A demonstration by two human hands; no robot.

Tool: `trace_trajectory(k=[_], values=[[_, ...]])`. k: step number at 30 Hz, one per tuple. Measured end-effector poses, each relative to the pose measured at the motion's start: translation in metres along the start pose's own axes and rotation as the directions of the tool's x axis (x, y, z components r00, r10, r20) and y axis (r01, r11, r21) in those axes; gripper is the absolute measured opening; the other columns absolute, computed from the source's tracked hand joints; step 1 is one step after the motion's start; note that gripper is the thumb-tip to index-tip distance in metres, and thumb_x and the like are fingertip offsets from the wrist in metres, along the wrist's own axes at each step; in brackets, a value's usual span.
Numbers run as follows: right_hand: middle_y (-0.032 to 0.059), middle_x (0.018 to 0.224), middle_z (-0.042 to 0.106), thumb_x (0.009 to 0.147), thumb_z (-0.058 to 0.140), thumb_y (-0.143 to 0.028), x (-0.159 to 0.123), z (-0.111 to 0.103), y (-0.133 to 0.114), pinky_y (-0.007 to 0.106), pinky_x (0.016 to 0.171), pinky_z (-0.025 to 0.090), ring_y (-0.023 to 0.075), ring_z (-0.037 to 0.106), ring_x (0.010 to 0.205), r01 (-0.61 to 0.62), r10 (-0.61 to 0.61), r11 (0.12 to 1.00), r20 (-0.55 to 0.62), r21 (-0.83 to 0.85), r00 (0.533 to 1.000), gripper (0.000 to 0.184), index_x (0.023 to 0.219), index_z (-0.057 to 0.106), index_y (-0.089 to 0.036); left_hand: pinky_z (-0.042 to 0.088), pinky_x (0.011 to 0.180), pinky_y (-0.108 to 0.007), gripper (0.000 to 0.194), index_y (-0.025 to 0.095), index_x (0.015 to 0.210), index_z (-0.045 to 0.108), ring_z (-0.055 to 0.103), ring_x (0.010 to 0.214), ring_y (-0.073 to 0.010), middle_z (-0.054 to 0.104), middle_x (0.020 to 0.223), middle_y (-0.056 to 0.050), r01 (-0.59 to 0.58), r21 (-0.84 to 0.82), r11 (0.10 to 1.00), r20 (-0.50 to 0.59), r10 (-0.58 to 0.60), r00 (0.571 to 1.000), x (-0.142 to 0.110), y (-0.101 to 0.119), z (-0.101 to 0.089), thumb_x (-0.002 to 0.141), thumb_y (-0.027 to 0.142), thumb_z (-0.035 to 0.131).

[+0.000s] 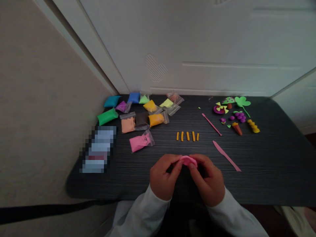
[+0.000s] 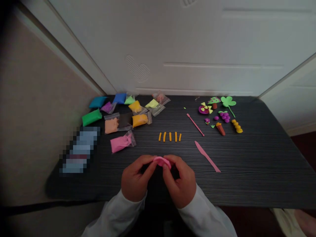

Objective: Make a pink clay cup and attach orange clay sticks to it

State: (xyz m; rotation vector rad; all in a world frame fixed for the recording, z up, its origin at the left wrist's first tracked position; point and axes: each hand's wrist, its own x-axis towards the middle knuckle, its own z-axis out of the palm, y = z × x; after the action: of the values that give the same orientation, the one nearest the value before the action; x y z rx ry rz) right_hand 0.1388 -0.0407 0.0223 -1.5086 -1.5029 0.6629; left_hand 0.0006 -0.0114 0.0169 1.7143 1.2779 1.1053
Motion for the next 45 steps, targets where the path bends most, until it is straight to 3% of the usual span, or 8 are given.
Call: trace_trajectory(k=[6, 11, 19, 24, 29, 35, 40, 45], values=[[0.0024, 0.086, 0.064, 0.078, 0.052, -0.018, -0.0003, -0.0013, -0.0003, 0.024, 0.071, 0.048, 0.0125, 0.060, 0.078, 0.019, -0.020, 0.999, -0.007, -0.027, 1.000, 0.020, 0.098, 0.055, -0.021, 0.048, 0.070, -0.025, 0.024, 0.019, 0.096, 0.060, 0.059, 0.076, -0.0137, 0.065, 0.087, -0.003, 0.000, -0.022, 1.000, 0.000, 0.000, 1.000, 0.0004, 0.0007, -0.0001, 0.072, 0.014, 0.060], [0.0014, 0.085, 0.064, 0.077, 0.054, -0.017, 0.0001, -0.0009, -0.0015, 0.023, 0.069, 0.048, 0.0119, 0.059, 0.076, 0.058, -0.058, 0.997, -0.003, -0.050, 0.998, 0.020, 0.097, 0.055, -0.022, 0.047, 0.077, -0.028, 0.015, 0.019, 0.084, 0.065, 0.060, 0.081, -0.0145, 0.066, 0.082, -0.003, -0.037, -0.120, 0.992, 0.001, 0.037, 0.999, 0.0018, -0.0012, -0.0007, 0.073, 0.010, 0.059], [0.0022, 0.085, 0.064, 0.077, 0.053, -0.017, -0.0006, -0.0007, 0.0009, 0.025, 0.068, 0.048, 0.0133, 0.060, 0.076, 0.069, -0.069, 0.997, 0.003, -0.047, 0.998, 0.020, 0.096, 0.055, -0.022, 0.047, 0.073, -0.027, 0.017, 0.020, 0.090, 0.064, 0.059, 0.080, -0.0147, 0.064, 0.085, -0.003, 0.070, -0.204, 0.976, 0.023, -0.066, 0.998, 0.0018, -0.0003, -0.0008, 0.074, 0.015, 0.059], [0.0014, 0.086, 0.064, 0.077, 0.053, -0.018, -0.0008, -0.0008, 0.0003, 0.025, 0.068, 0.048, 0.0130, 0.059, 0.076, 0.067, -0.066, 0.997, 0.019, -0.047, 0.998, 0.020, 0.097, 0.054, -0.023, 0.047, 0.075, -0.028, 0.011, 0.018, 0.082, 0.065, 0.059, 0.079, -0.0148, 0.065, 0.080, -0.003, 0.034, -0.214, 0.976, 0.008, -0.033, 0.999, 0.0029, 0.0000, -0.0011, 0.074, 0.014, 0.058], [0.0015, 0.085, 0.064, 0.078, 0.052, -0.018, -0.0005, -0.0013, -0.0016, 0.025, 0.068, 0.048, 0.0132, 0.060, 0.077, 0.067, -0.066, 0.997, 0.034, -0.044, 0.997, 0.019, 0.096, 0.055, -0.022, 0.047, 0.076, -0.029, 0.017, 0.019, 0.089, 0.063, 0.059, 0.084, -0.0168, 0.065, 0.087, -0.005, 0.051, -0.212, 0.976, 0.026, -0.047, 0.999, 0.0024, 0.0015, -0.0002, 0.073, 0.016, 0.060], [0.0017, 0.086, 0.065, 0.078, 0.052, -0.018, -0.0002, -0.0014, -0.0018, 0.026, 0.068, 0.048, 0.0135, 0.060, 0.076, 0.093, -0.090, 0.993, 0.045, -0.067, 0.995, 0.019, 0.097, 0.055, -0.023, 0.047, 0.079, -0.030, 0.015, 0.019, 0.084, 0.064, 0.059, 0.083, -0.0158, 0.065, 0.082, -0.003, -0.022, -0.260, 0.965, 0.030, 0.030, 0.999, 0.0033, -0.0018, 0.0003, 0.072, 0.011, 0.060], [0.0015, 0.084, 0.065, 0.079, 0.051, -0.018, 0.0005, -0.0009, -0.0024, 0.026, 0.066, 0.048, 0.0135, 0.060, 0.074, 0.088, -0.083, 0.994, 0.067, -0.066, 0.994, 0.019, 0.096, 0.056, -0.023, 0.047, 0.077, -0.030, 0.016, 0.019, 0.087, 0.063, 0.058, 0.085, -0.0168, 0.064, 0.087, -0.005, 0.026, -0.256, 0.966, 0.044, -0.015, 0.999, 0.0035, -0.0003, 0.0004, 0.072, 0.013, 0.060], [0.0010, 0.085, 0.065, 0.078, 0.052, -0.017, -0.0001, -0.0022, -0.0026, 0.026, 0.068, 0.048, 0.0135, 0.061, 0.076, 0.102, -0.099, 0.994, 0.074, -0.037, 0.992, 0.020, 0.096, 0.055, -0.024, 0.047, 0.077, -0.030, 0.012, 0.019, 0.080, 0.064, 0.058, 0.081, -0.0161, 0.064, 0.079, -0.003, -0.008, -0.287, 0.958, 0.050, 0.024, 0.998, 0.0036, 0.0000, -0.0004, 0.072, 0.012, 0.059]])
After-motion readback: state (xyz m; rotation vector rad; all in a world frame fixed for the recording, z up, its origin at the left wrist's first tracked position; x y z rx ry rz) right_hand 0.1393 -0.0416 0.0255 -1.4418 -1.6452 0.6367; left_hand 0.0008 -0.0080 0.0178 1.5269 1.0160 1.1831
